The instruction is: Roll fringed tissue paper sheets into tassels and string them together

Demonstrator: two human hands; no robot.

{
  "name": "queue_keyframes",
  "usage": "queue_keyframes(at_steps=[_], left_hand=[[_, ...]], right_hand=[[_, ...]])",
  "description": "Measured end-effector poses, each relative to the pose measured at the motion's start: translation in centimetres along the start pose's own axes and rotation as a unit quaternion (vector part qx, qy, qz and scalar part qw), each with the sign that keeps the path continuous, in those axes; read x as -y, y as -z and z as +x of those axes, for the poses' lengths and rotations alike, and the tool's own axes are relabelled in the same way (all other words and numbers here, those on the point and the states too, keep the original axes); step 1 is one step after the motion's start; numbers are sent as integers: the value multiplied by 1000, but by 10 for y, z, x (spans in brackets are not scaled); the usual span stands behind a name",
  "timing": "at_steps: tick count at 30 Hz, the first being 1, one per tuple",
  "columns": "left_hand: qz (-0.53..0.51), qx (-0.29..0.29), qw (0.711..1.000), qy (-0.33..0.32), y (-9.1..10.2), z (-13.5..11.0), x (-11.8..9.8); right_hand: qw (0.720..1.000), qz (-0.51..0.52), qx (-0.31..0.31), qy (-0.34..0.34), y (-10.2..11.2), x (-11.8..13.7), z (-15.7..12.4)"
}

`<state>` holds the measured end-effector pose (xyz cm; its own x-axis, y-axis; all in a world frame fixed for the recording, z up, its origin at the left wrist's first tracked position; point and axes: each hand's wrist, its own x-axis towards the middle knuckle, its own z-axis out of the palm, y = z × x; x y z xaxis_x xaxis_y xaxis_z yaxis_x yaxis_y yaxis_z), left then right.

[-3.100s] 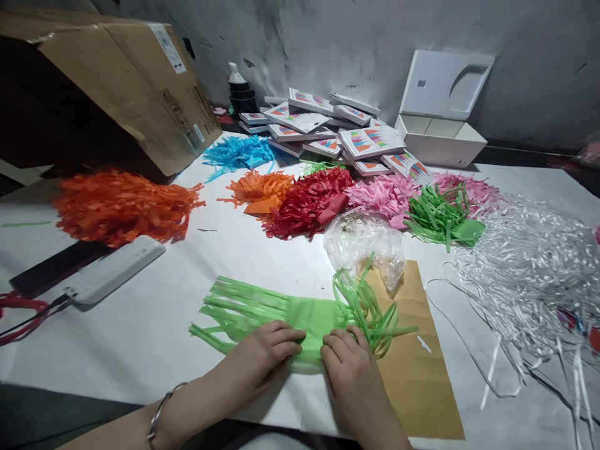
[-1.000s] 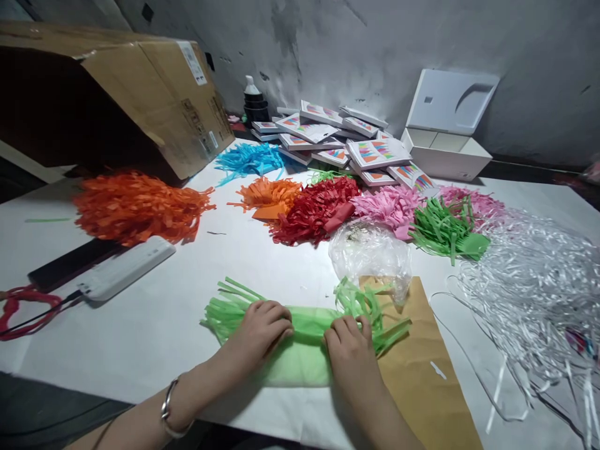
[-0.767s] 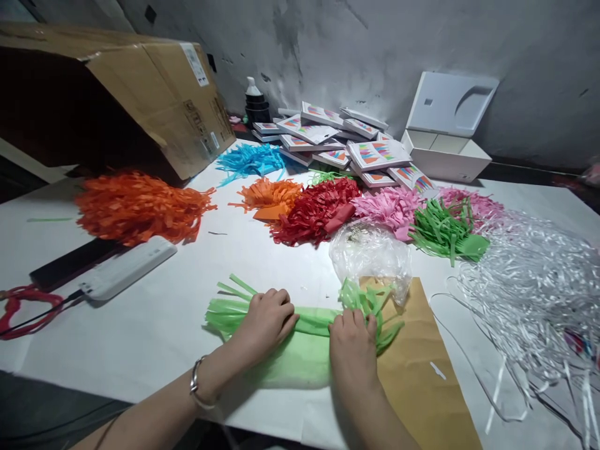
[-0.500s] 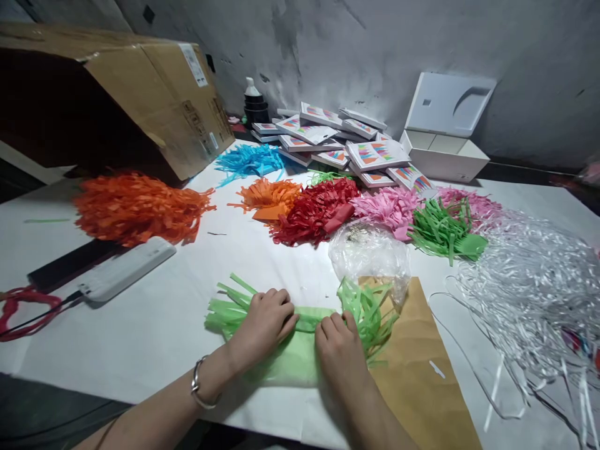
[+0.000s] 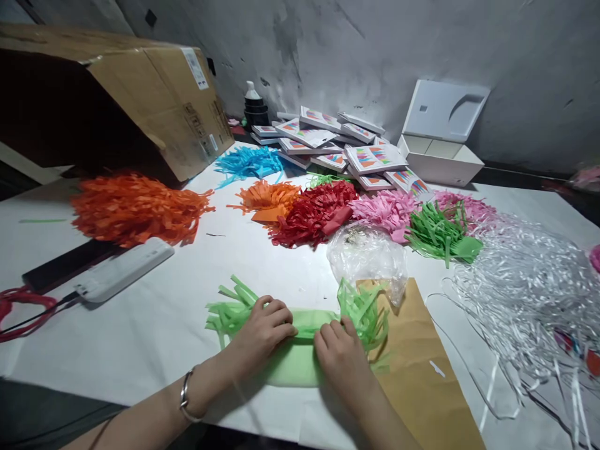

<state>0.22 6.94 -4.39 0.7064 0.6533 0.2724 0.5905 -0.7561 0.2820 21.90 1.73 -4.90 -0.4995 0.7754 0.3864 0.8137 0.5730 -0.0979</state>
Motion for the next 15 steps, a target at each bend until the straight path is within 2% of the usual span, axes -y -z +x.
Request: queue_keyframes(at_steps=[4, 10, 13, 15], left_hand=[[-13, 19, 999, 27, 5, -9, 1], [20, 48, 986, 158, 14, 2, -7], [18, 75, 978, 192, 16, 10, -10], [5, 73, 980, 187, 16, 12, -11]], right_hand=[[998, 14, -8, -53, 2, -11, -11], [991, -24, -11, -129, -5, -9, -4], [990, -39, -12, -133, -2, -5, 3], [994, -27, -10, -101, -1, -1, 7]])
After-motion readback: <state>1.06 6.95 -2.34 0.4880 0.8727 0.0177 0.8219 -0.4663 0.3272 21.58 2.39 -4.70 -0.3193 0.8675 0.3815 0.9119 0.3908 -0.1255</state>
